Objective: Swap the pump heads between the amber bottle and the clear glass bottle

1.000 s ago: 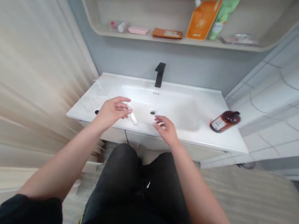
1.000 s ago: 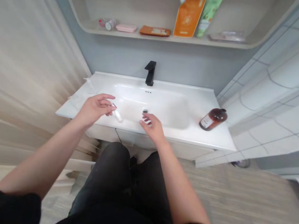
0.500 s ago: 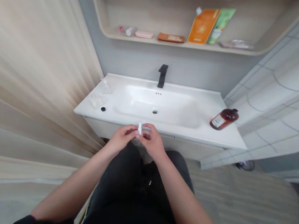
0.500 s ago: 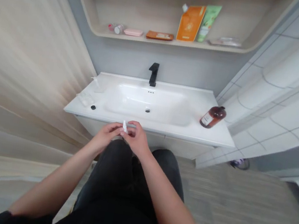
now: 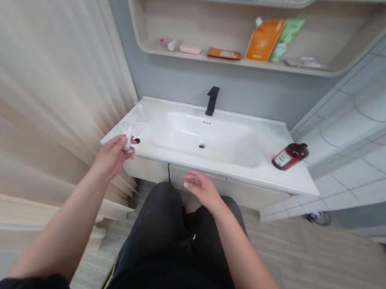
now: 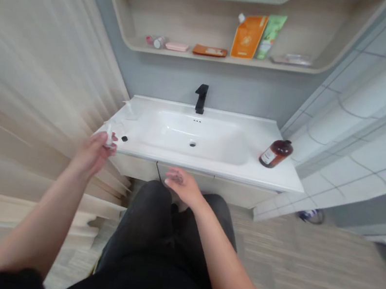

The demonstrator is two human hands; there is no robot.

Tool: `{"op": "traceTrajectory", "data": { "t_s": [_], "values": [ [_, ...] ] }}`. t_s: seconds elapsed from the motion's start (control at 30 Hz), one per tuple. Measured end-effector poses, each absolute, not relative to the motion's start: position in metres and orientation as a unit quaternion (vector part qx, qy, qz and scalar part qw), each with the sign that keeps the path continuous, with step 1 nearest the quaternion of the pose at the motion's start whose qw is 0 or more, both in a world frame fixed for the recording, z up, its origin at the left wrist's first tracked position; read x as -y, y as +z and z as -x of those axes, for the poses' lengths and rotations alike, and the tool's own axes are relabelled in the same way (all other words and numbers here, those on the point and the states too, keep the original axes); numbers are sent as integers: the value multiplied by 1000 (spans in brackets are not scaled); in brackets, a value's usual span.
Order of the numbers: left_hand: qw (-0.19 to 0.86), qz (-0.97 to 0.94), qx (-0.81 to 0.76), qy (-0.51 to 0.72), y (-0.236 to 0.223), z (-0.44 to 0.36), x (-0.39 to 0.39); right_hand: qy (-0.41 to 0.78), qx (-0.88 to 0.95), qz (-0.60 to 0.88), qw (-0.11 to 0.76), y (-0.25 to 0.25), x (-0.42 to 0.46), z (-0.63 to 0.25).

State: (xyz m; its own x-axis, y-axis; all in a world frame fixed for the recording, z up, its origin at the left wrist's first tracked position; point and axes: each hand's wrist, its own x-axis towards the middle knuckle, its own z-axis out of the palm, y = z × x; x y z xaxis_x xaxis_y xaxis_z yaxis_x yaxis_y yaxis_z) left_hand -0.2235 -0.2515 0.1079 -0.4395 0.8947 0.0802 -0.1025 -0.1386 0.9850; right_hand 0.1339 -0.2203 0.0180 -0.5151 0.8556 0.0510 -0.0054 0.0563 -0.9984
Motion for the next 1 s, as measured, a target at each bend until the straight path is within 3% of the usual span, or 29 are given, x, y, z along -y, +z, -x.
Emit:
{"op": "traceTrajectory", "data": {
  "t_s": [0.13, 0.23, 0.37, 0.7, 1.0],
  "values": [
    [168, -431, -730, 504, 151, 312, 214, 488, 675, 382, 399, 24, 191, -175],
    [75, -480, -786, 381, 175, 342, 190, 394, 683, 431, 439, 32, 155, -194],
    [-28, -537, -808, 240, 191, 351, 166, 296, 717, 484, 405, 28, 106, -203],
    [-27, -573, -797, 190, 195, 352, 135, 255, 741, 565, 258, 15, 90, -206],
    [-44, -603, -790, 102, 217, 342, 118, 258, 738, 563, 268, 20, 94, -207]
  ]
}}
